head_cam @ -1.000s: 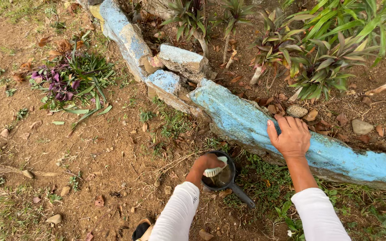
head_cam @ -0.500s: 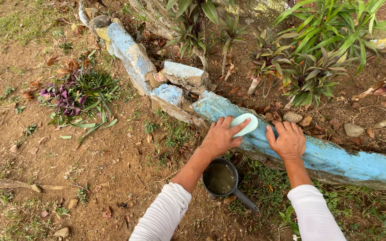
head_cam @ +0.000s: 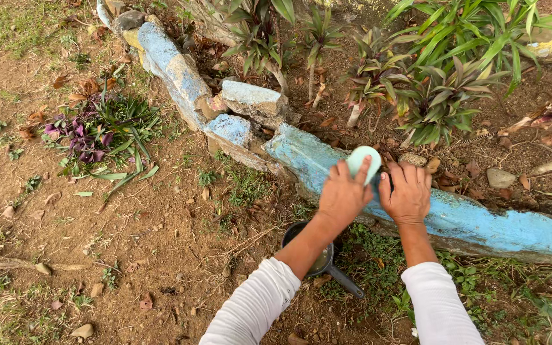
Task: The person scrubs a low, light-blue painted stone wall using a brush and water from a black pan. They repeatedly dip the brush into the water and scrub the wall surface, occasionally switching to a sponge.
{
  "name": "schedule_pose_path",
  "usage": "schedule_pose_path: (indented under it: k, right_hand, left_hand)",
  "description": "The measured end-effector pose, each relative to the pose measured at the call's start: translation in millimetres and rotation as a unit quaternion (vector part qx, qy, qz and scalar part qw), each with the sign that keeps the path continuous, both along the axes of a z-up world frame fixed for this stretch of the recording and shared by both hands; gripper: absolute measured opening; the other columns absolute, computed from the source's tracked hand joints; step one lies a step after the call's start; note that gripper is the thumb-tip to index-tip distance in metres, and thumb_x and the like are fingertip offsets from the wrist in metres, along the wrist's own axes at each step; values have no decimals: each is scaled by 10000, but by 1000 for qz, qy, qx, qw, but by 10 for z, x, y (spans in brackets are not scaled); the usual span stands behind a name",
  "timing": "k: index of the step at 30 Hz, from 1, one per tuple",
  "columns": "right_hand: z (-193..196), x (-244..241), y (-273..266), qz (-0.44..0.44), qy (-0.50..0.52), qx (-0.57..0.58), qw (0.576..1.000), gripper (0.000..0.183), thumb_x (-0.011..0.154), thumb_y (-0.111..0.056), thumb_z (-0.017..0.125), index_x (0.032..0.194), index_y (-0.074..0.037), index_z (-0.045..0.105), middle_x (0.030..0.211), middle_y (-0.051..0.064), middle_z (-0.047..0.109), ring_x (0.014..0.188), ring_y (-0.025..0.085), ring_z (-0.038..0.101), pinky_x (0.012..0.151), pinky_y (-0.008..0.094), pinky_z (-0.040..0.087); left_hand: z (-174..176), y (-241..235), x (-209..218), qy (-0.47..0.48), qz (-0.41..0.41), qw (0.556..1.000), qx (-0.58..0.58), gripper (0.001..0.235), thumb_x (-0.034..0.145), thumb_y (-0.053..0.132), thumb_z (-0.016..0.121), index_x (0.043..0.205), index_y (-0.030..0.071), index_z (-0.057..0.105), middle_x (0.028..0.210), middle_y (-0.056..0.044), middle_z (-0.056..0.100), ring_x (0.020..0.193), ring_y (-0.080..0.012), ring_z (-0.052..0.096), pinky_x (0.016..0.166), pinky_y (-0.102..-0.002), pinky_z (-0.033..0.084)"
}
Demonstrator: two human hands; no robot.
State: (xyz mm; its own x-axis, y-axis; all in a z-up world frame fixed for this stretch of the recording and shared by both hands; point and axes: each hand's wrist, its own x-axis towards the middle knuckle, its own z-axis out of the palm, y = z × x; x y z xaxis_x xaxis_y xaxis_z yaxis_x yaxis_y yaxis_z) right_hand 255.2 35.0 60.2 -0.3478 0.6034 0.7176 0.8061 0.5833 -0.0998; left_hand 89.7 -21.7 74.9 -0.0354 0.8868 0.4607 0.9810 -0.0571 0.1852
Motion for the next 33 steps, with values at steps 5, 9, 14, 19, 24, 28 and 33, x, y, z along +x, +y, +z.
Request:
schedule_pose_path:
  k: [5,9,14,19,24,28,33]
  right_hand:
    - [-2,-3,10,9,37,5,999,318,1033,-251,553,1254,-64,687,1248,143,613,1144,341,551,1106,512,388]
    - [18,-26,9,19,36,17,999,323,1013,-270,573,1230,-62,692,1202,144,610,1125,343,553,1121,535,375]
    - [42,-20,-9,27,27,9,999,311,1018,-255,580,1230,-59,695,1176,142,610,1110,349,553,1120,533,381]
    - [49,-10,-18,29,30,9,999,313,1029,-233,576,1257,-54,694,1186,142,611,1119,343,555,1129,527,388]
    - [59,-24,-28,25,23,15,999,298,1016,-219,573,1232,-58,698,1172,134,612,1102,334,553,1134,527,387]
    - [44,-27,-24,37,28,16,999,283,1028,-216,567,1229,-59,692,1173,136,608,1114,326,557,1124,509,385]
    - [55,-24,-31,29,15,14,999,285,1017,-221,575,1223,-64,693,1180,134,613,1120,327,555,1122,507,377]
  left_hand:
    - [-7,19,-192,-35,-22,999,4,673,895,337,697,1538,263,511,1181,-265,548,967,-407,611,742,-465,616]
    - [146,134,-1044,-54,104,993,15,633,927,309,703,1527,270,505,1114,-274,539,931,-390,601,628,-452,612]
    - [134,51,-865,-64,82,994,31,686,906,322,728,1540,220,486,1111,-265,532,956,-409,593,672,-466,607]
    - [-38,-221,-43,-46,-69,996,32,712,887,324,734,1545,231,479,1138,-271,527,993,-436,584,710,-480,606]
    - [-22,-3,-507,-30,-25,999,18,669,915,368,721,1534,307,474,1134,-232,542,994,-378,599,687,-441,619]
    - [39,129,-1226,-19,106,994,9,628,995,377,674,1569,296,433,1135,-264,537,933,-348,602,610,-398,617]
    - [15,61,-933,-30,91,995,-13,663,1001,347,664,1602,267,395,1177,-310,514,922,-371,589,597,-403,619]
